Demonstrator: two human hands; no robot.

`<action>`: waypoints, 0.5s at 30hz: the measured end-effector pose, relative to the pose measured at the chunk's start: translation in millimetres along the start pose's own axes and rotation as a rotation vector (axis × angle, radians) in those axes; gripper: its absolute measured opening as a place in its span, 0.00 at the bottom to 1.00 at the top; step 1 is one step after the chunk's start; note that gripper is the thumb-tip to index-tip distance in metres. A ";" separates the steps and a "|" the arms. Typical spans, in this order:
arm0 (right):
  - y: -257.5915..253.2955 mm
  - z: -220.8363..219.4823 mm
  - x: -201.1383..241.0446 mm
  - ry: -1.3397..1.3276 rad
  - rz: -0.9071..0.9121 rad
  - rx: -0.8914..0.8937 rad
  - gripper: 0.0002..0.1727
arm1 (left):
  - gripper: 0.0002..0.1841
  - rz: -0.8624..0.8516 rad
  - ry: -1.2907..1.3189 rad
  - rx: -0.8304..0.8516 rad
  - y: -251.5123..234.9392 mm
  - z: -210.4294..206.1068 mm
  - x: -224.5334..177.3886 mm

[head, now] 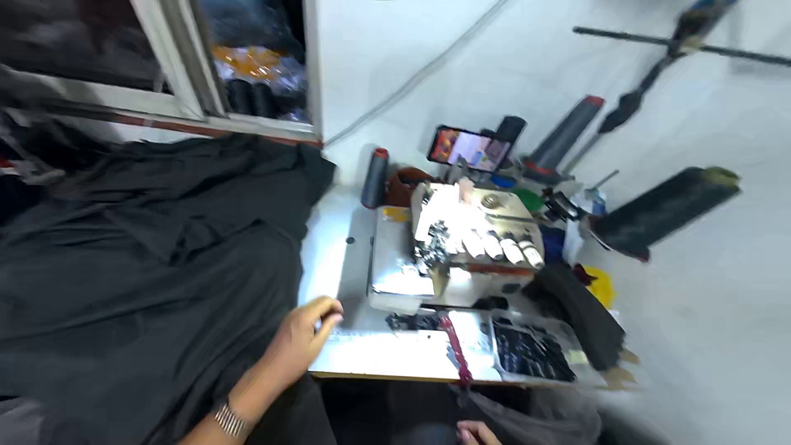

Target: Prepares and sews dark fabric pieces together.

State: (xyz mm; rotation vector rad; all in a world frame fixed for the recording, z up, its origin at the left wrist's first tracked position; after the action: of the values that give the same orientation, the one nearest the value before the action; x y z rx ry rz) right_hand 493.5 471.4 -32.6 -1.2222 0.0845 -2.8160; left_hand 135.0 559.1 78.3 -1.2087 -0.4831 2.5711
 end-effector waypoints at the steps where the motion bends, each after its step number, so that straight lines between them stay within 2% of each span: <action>1: 4.0 3.1 -11.3 -0.046 -0.066 -0.047 0.14 | 0.11 -0.036 0.159 0.159 13.4 -22.6 -23.5; 4: 14.9 0.3 -26.0 -0.120 -0.173 -0.073 0.15 | 0.08 -0.204 0.456 0.699 55.9 -105.0 -74.5; 6: 18.8 -3.8 -28.2 -0.138 -0.182 -0.074 0.15 | 0.07 -0.232 0.438 0.901 77.9 -156.4 -87.3; 10: 21.0 -6.4 -36.1 -0.193 -0.177 -0.084 0.17 | 0.13 -0.074 0.225 1.187 100.7 -219.1 -91.2; 13: 22.5 -3.8 -41.0 -0.259 -0.170 -0.061 0.18 | 0.09 -0.053 0.188 1.269 102.6 -232.6 -88.3; 15: 23.8 -1.3 -42.7 -0.313 -0.164 -0.020 0.19 | 0.06 -0.063 0.295 1.310 98.0 -230.0 -84.7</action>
State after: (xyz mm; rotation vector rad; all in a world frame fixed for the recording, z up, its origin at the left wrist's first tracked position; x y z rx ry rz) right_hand 522.6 451.4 -66.4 -1.7307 -0.0062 -2.7165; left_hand 357.9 481.5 -40.2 -0.9164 1.0418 1.8511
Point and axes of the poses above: each hand's wrist, its own y-axis away from the middle knuckle, its own z-axis out of the back of the hand, x = y × z, the point moved 5 cm from there along -y, towards the middle knuckle, and after that the axes turned 8 degrees about y, right-handed, at the moved point
